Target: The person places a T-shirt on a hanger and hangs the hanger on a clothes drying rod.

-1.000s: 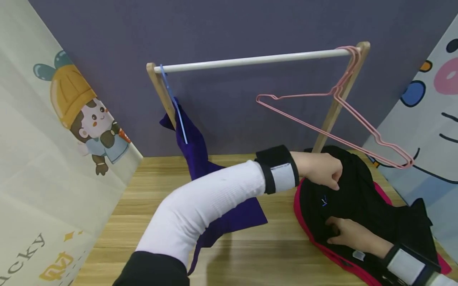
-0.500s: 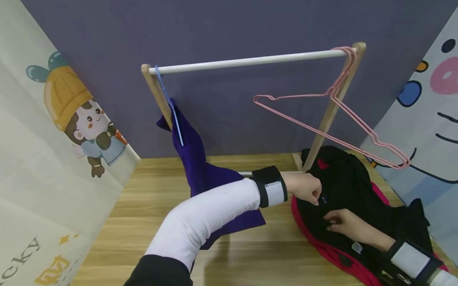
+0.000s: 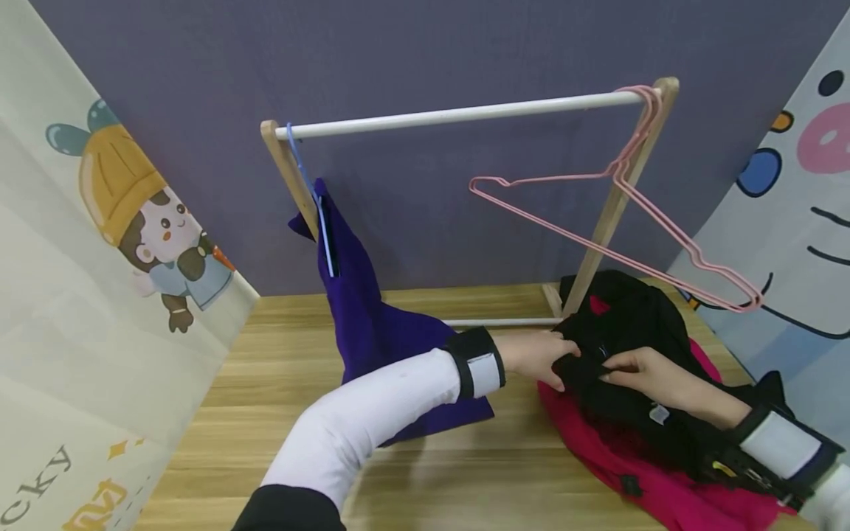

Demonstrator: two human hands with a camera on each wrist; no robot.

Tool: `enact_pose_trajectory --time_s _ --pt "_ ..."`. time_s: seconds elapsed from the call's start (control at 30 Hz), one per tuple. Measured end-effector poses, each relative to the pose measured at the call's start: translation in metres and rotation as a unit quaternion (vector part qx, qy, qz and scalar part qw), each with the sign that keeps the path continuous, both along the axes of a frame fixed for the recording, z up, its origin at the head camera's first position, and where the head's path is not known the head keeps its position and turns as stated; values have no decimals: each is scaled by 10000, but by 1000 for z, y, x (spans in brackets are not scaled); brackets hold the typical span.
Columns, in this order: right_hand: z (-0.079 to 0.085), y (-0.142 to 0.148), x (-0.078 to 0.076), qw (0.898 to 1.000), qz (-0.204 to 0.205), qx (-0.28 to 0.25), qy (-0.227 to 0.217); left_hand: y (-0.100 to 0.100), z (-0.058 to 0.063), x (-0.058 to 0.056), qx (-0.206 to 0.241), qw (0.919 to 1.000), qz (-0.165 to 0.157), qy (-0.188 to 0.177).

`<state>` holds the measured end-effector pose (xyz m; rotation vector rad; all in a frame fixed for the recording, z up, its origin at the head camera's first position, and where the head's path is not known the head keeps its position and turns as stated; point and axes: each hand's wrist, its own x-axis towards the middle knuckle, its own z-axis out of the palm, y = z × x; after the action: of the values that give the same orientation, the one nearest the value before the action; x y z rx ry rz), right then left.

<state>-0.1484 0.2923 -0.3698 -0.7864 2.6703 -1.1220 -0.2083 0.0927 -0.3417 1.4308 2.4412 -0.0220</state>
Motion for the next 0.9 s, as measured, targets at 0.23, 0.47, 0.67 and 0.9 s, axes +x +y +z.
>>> enact_pose_trajectory --time_s 0.23,0.47,0.67,0.9 --pt "25 -10 -4 9996 111 -127 -240 -9 -8 -1 533 9962 221 651" --pt "28 -19 0 9991 -204 -97 -351 -11 -6 -10 1075 9895 164 956" --pt "18 -27 16 9901 -1127 830 -111 -13 4 -14 1308 9893 557 332" --pt "-8 -17 40 9629 -1876 1926 218 -21 24 -19 1902 9785 795 77"
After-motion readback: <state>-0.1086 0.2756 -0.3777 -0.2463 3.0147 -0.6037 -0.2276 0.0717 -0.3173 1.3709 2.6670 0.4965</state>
